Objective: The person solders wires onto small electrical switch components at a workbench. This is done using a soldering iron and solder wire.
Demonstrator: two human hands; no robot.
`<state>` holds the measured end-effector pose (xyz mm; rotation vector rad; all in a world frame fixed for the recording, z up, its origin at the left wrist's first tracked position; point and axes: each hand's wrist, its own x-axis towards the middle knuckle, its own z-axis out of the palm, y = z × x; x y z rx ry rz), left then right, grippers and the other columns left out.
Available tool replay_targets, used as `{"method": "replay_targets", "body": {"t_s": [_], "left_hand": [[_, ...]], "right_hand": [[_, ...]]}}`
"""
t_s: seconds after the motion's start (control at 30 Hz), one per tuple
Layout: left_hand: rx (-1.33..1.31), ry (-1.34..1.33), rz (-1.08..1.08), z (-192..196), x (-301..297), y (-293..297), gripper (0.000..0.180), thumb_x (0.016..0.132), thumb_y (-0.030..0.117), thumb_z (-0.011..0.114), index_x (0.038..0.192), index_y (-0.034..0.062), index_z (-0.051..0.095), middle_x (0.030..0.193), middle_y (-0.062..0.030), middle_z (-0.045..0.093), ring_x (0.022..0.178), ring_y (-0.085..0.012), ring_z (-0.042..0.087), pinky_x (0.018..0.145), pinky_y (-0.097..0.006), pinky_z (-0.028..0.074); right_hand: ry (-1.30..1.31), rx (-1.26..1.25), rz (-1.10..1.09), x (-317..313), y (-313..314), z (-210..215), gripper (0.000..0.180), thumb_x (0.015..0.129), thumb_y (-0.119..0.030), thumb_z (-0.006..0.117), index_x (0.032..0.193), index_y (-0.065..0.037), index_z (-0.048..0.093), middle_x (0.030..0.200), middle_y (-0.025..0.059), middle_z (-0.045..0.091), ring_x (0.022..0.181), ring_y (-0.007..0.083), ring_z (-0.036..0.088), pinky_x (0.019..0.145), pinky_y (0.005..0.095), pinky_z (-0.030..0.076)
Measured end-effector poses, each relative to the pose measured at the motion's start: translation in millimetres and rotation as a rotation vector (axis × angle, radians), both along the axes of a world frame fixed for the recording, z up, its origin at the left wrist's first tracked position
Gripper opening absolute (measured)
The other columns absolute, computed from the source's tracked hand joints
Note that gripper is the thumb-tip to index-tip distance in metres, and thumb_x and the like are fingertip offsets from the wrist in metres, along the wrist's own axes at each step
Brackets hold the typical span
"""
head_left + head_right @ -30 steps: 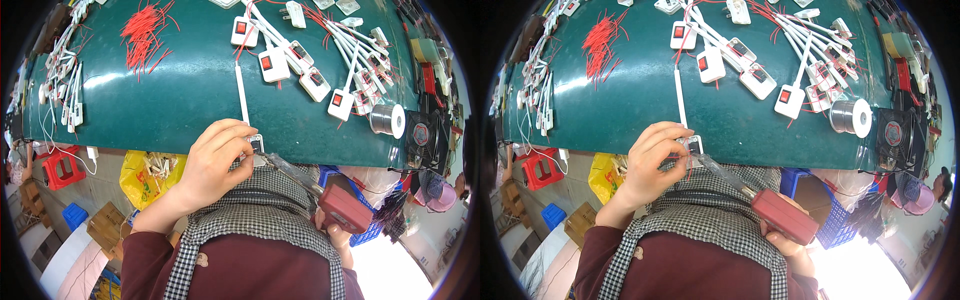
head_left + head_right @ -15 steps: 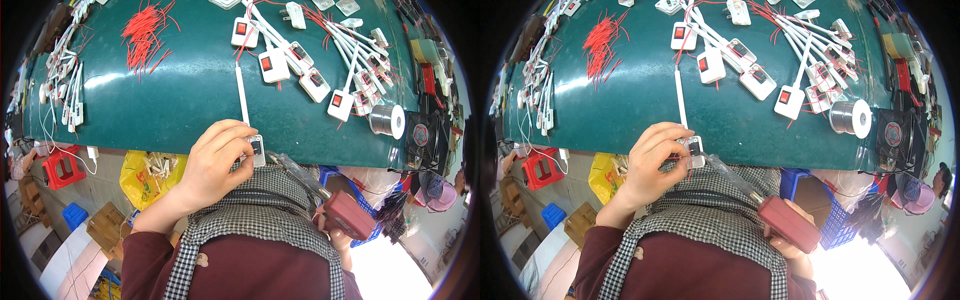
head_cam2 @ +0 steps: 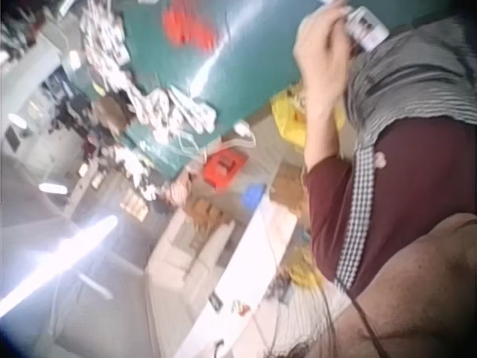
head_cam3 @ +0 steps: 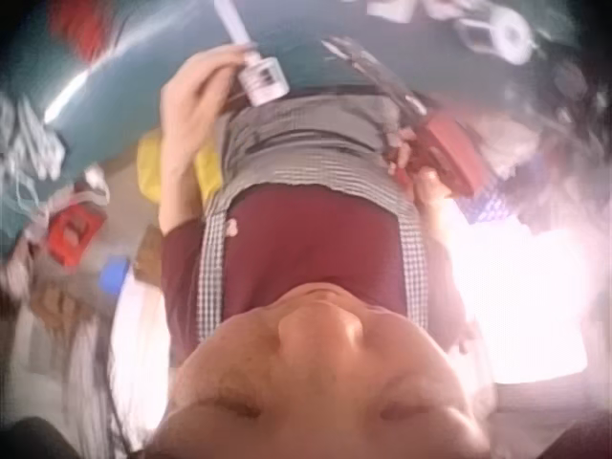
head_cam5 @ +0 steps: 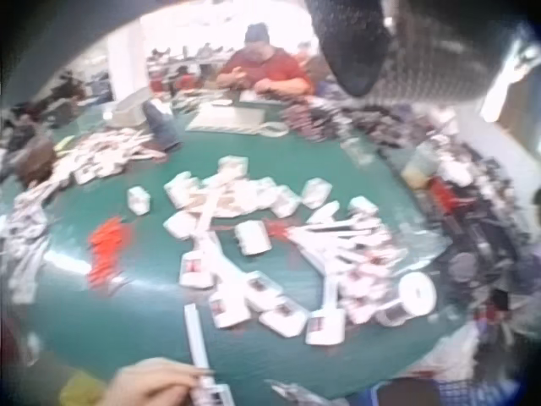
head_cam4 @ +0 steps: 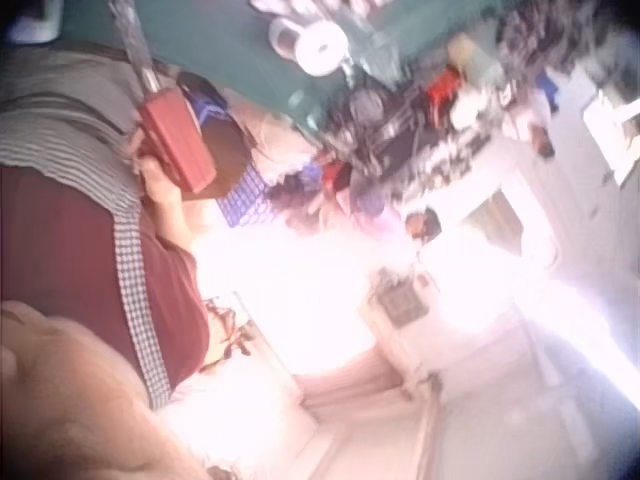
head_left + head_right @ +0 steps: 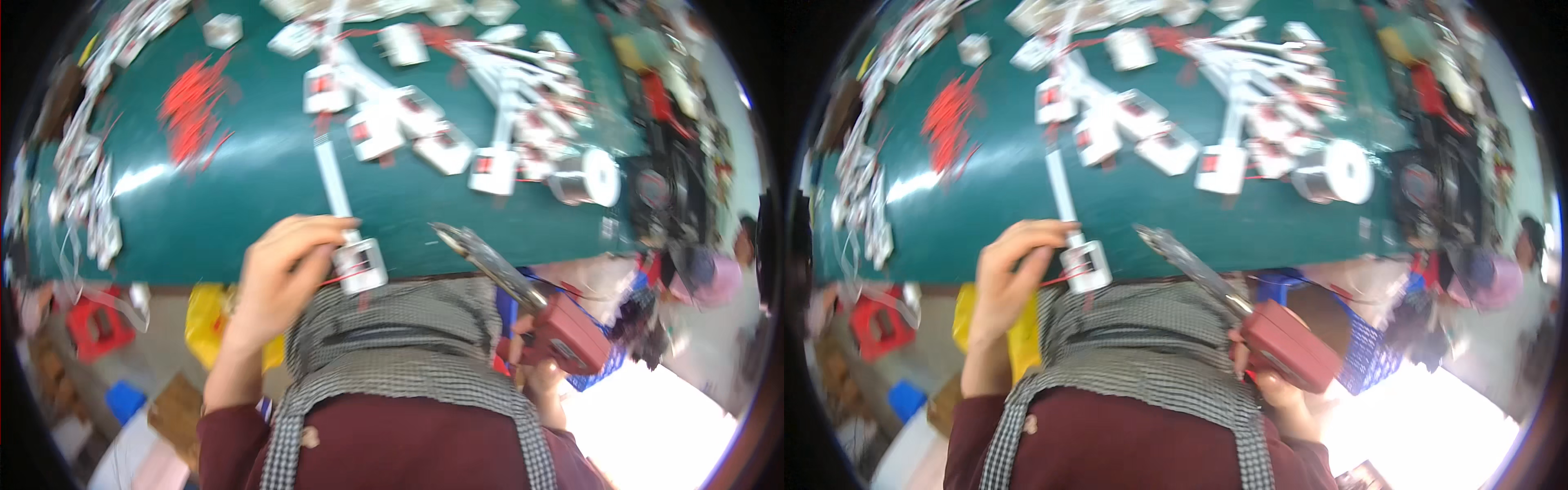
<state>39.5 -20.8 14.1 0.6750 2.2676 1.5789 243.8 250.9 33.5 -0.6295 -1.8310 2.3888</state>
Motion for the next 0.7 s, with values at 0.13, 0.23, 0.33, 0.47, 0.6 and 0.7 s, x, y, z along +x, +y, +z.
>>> {"method": "replay_targets", "body": {"t_s": [0.13,0.23,0.33,0.47,0.6,0.7], "left_hand": [[-0.299,0.267,-0.155,0.3,-13.4,-1.1,0.026,0.073,-0.010,0.059,0.095,0.0019,0.066,0.111,-0.0131,0.066,0.091,-0.0302,0.061,0.081,-0.036,0.047],[-0.395,0.334,-0.198,5.3,-8.8,4.8,0.024,0.071,-0.009,0.062,0.093,0.0000,0.065,0.109,-0.0124,0.064,0.092,-0.0295,0.059,0.081,-0.036,0.047],[-0.338,0.445,-0.170,-0.3,-10.8,8.6,0.021,0.071,-0.008,0.063,0.090,-0.0001,0.065,0.102,-0.0105,0.063,0.086,-0.0279,0.059,0.076,-0.036,0.048],[-0.298,0.414,-0.074,-1.1,-4.9,5.5,0.021,0.070,-0.009,0.064,0.090,-0.0007,0.065,0.100,-0.0123,0.062,0.089,-0.0273,0.060,0.078,-0.034,0.048],[-0.249,0.521,0.014,19.1,-10.2,16.6,0.024,0.069,-0.011,0.062,0.091,-0.0006,0.066,0.101,-0.0133,0.062,0.092,-0.0276,0.061,0.081,-0.033,0.048],[-0.215,0.677,-0.073,29.6,-26.5,54.4,0.024,0.069,-0.009,0.064,0.091,0.0006,0.067,0.103,-0.0131,0.064,0.092,-0.0299,0.062,0.080,-0.036,0.049]], "right_hand": [[0.224,0.197,-0.182,-10.9,29.6,-13.3,0.079,0.079,-0.053,0.072,0.130,-0.001,0.044,0.113,0.0153,0.060,0.066,0.0157,0.058,0.062,0.0298,0.050],[0.415,0.484,-0.466,-21.0,49.5,2.6,0.072,0.087,-0.053,0.062,0.127,0.002,0.038,0.108,0.0159,0.056,0.061,0.0157,0.055,0.051,0.0254,0.048],[0.513,0.688,-0.660,-9.4,74.2,12.9,0.066,0.090,-0.049,0.060,0.126,0.001,0.039,0.111,0.0168,0.055,0.062,0.0147,0.055,0.052,0.0242,0.048],[0.582,0.927,-0.908,12.1,99.5,5.6,0.060,0.092,-0.042,0.059,0.127,0.003,0.042,0.116,0.0180,0.055,0.064,0.0141,0.056,0.052,0.0253,0.050],[0.217,0.952,-1.098,6.2,146.7,1.4,0.042,0.093,-0.027,0.059,0.121,0.003,0.053,0.094,0.0077,0.065,0.066,0.0095,0.057,0.057,0.0231,0.049],[0.217,1.229,-1.093,-12.3,175.2,-10.8,0.026,0.092,-0.011,0.060,0.115,0.002,0.058,0.102,0.0081,0.065,0.076,0.0082,0.058,0.057,0.0230,0.045]]}}
